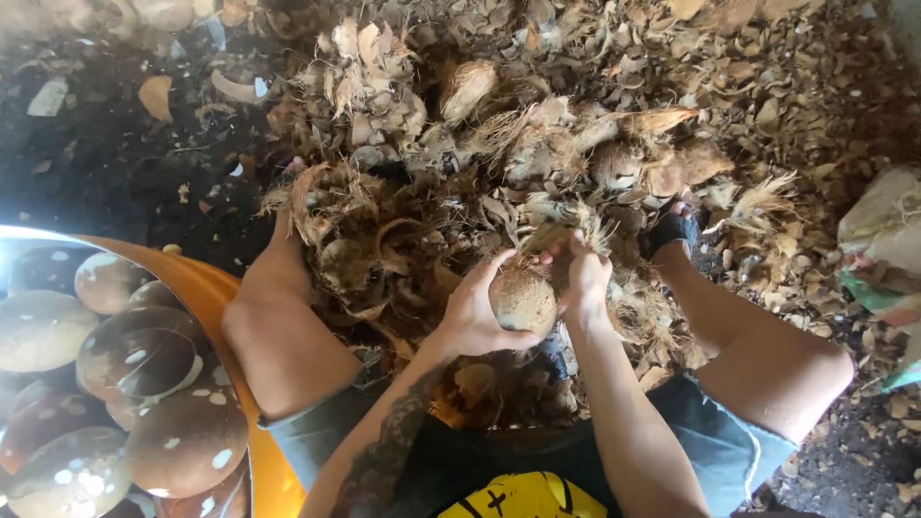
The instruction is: Peeling the outer husk of coconuts using a knife and placing the peeled coconuts into a large bucket.
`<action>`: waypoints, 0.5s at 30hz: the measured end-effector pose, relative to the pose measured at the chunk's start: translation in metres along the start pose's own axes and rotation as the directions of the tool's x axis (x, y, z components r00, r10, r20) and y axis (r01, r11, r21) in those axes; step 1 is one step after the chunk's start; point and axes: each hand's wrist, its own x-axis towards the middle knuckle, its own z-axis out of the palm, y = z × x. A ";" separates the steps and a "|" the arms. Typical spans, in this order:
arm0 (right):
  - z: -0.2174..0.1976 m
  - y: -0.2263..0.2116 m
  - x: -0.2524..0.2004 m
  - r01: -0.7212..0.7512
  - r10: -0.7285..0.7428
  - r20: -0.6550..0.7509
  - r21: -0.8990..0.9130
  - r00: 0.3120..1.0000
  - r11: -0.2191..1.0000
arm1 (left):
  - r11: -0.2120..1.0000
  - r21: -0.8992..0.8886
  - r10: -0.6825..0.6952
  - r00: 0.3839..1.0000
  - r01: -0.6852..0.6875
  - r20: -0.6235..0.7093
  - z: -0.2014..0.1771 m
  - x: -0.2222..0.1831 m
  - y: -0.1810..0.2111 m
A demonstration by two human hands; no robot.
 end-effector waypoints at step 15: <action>0.000 0.021 -0.057 -0.183 -0.047 0.494 0.405 0.868 0.896 | 0.933 -0.349 -0.010 0.978 0.083 0.206 -0.003 -0.004 -0.065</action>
